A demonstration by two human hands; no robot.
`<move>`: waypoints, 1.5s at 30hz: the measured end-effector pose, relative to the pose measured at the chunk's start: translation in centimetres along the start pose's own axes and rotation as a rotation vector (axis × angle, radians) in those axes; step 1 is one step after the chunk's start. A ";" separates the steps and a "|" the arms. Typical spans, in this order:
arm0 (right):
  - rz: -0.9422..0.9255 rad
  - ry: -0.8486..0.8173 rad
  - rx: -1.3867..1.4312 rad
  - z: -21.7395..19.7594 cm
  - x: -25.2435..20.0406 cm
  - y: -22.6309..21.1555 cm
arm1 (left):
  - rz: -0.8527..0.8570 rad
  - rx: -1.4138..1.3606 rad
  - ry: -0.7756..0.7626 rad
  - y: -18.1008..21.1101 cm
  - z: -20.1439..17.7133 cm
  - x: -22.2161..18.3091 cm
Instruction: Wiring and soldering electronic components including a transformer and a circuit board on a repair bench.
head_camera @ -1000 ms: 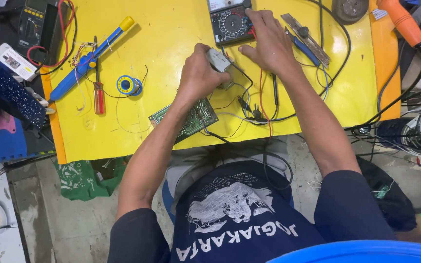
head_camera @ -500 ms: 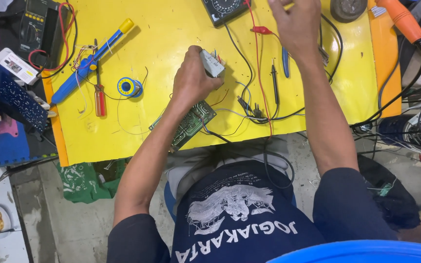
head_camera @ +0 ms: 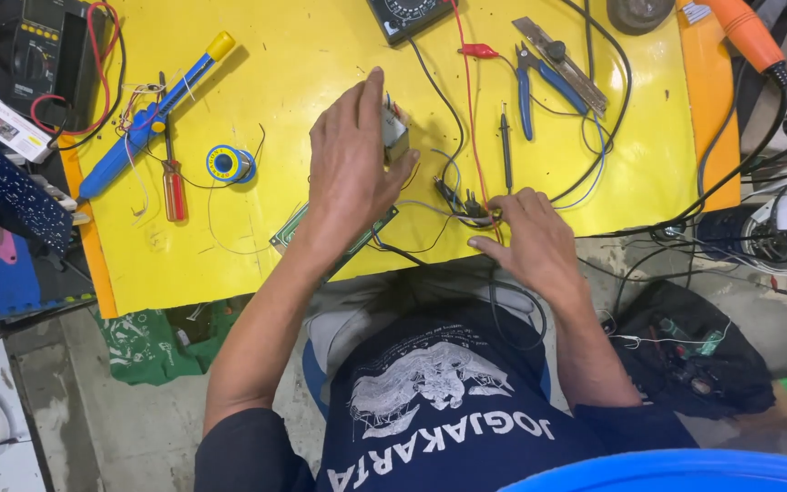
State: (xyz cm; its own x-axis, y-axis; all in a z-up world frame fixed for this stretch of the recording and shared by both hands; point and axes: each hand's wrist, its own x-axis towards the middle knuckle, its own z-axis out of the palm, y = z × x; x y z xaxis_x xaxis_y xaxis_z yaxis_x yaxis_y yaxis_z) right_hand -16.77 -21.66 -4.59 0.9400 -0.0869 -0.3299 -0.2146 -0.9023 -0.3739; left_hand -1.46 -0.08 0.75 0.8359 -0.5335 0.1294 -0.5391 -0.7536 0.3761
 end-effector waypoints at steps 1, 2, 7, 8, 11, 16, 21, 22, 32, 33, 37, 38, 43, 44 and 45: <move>0.003 0.001 -0.001 0.5 0.1 0.4 | 0.003 -0.002 0.000 1.3 -0.6 -0.2; -0.069 0.115 0.061 0.9 0.1 0.7 | 0.038 -0.034 -0.047 2.7 -1.1 -0.4; -0.310 0.295 0.308 -0.3 0.7 2.8 | 0.395 0.064 -0.249 4.8 1.5 -0.6; -0.408 0.349 0.332 -1.2 0.6 2.9 | 0.474 0.147 -0.222 5.1 2.1 -0.3; -0.515 0.402 0.404 -3.2 0.4 3.1 | 0.558 0.238 -0.260 4.9 4.7 1.7; -0.486 0.390 0.493 -5.1 0.3 3.6 | 0.564 0.113 -0.337 3.6 5.4 5.8; -0.351 0.384 0.418 -6.8 -0.9 4.7 | 0.464 0.000 -0.204 1.7 1.9 7.8; -0.352 0.384 0.419 -7.0 -1.1 4.9 | 0.463 0.001 -0.204 1.0 1.8 7.9; -0.230 0.267 0.234 -8.4 -2.1 6.1 | 0.352 -0.224 -0.044 -2.7 -1.1 7.3; -0.104 0.165 0.186 -9.1 -2.3 5.8 | 0.344 -0.252 -0.053 -3.0 -1.5 7.3; -0.093 0.095 0.126 -10.9 -3.1 7.1 | 0.285 -0.342 -0.110 -4.0 -2.2 7.1; -0.050 0.072 0.196 -11.5 -3.5 7.3 | 0.242 -0.321 -0.126 -4.2 -2.3 7.0; -0.264 0.257 0.457 -11.6 -5.4 10.8 | 0.176 -0.278 -0.131 -5.9 -1.9 6.9; -0.325 0.357 0.489 -11.4 -5.6 11.2 | 0.190 -0.314 -0.112 -6.3 -1.7 6.9; -0.384 0.457 0.521 -11.2 -5.7 11.5 | 0.205 -0.351 -0.094 -6.6 -1.6 7.0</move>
State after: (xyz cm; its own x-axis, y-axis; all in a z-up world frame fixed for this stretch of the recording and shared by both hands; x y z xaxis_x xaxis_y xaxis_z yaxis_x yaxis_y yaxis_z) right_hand -21.66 -36.24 2.72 0.9648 -0.0763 0.2515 0.1570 -0.5999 -0.7845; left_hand 8.07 1.74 0.63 0.6930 -0.7040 0.1556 -0.6120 -0.4603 0.6431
